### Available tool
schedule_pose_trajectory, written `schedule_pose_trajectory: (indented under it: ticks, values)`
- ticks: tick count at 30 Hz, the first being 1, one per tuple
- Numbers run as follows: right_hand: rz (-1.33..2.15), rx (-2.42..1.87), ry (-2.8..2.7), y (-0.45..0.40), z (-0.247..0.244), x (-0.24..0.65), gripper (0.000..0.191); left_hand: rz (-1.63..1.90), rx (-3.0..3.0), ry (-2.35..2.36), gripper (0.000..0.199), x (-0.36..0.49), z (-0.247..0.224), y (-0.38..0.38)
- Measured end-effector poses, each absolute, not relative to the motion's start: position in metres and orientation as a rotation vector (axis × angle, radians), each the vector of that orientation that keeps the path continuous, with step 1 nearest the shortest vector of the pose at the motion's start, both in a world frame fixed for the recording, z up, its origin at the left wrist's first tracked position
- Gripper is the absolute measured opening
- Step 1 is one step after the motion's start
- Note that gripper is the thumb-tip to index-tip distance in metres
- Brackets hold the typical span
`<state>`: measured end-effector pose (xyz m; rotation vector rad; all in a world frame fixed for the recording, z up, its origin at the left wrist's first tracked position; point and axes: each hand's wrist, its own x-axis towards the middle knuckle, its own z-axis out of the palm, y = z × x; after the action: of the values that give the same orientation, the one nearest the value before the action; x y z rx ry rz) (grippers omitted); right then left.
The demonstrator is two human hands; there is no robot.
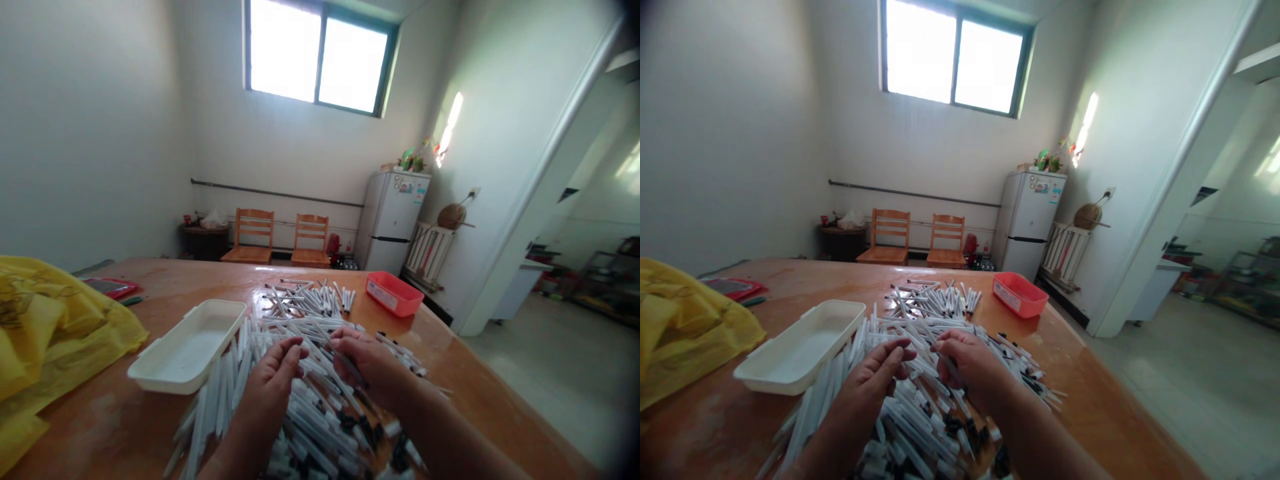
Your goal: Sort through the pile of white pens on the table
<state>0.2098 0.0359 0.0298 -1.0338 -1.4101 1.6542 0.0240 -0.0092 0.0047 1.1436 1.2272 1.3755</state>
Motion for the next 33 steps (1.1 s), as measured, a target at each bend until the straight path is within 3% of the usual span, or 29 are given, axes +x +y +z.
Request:
schedule_pose_trajectory:
  ticks: [5,10,13,17,20,23,29,33]
  values:
    - [1.917,-0.898,-1.173,-0.011,0.014,0.203,0.017,1.307,0.954,0.875,0.041,0.027,0.009,-0.014]
    - [1.831,-0.935,-1.276,-0.024,-0.001,0.206,0.039,1.308,0.899,0.839,0.033,0.032,0.006,-0.018]
    - [1.484,-1.048,-1.525,-0.024,-0.003,0.203,0.044,1.365,0.789,0.92,0.034,0.038,0.004,-0.019]
    - [0.709,-1.224,-1.952,-0.029,0.003,0.199,0.042,1.426,0.693,1.01,0.034,0.041,0.005,-0.018]
    - [0.396,-1.283,-2.112,-0.039,0.005,0.203,0.037,1.553,0.615,1.059,0.035,0.03,0.007,-0.012]
    - [0.399,-1.297,-2.121,-0.043,0.002,0.21,0.036,1.69,0.512,1.162,0.038,0.014,0.007,-0.005]
    - [0.535,-1.399,-1.939,-0.023,-0.008,0.221,0.039,1.387,0.939,1.243,0.05,0.02,-0.002,-0.007]
    - [0.583,-1.383,-1.886,-0.017,-0.01,0.224,0.037,1.378,1.02,1.295,0.06,0.033,-0.004,-0.012]
